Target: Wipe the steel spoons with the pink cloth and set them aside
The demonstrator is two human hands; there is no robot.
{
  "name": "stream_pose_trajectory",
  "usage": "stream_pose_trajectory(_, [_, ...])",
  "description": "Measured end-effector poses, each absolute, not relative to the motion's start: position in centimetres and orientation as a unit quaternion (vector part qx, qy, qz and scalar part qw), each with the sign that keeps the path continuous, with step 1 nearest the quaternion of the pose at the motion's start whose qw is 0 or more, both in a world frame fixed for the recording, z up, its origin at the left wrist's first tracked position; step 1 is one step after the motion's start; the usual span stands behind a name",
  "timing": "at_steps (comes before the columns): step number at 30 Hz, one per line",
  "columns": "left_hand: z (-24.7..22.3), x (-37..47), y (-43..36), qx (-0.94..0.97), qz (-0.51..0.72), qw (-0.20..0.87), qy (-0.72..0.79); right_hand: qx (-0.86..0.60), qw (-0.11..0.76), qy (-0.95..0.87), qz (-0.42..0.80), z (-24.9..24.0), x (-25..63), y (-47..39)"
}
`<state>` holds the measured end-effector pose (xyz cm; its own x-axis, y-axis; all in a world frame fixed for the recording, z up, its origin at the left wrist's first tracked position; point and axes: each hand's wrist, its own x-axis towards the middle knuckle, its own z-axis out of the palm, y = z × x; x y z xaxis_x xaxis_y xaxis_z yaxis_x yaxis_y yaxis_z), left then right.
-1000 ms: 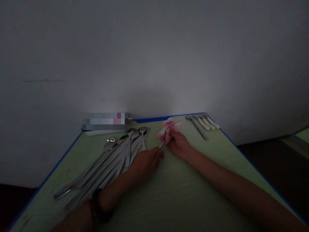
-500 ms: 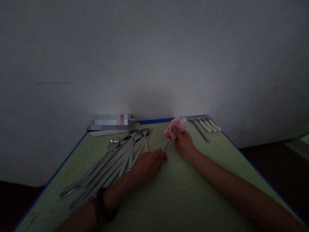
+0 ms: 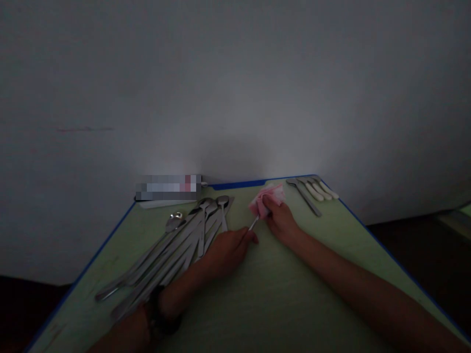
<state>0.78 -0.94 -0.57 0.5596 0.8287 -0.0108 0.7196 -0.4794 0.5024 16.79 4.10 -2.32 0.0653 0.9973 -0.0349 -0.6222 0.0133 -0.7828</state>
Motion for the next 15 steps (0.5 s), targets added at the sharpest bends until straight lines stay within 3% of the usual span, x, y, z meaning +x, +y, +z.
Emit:
stream_pose_trajectory(8, [-0.38, 0.7, -1.0, 0.848, 0.119, 0.251, 0.451, -0.378, 0.672, -0.298, 0.563, -3.0, 16.79, 3.99])
stream_pose_trajectory(15, [-0.51, 0.51, -1.18, 0.833, 0.133, 0.279, 0.459, -0.391, 0.634, -0.375, 0.552, -2.84, 16.83, 3.34])
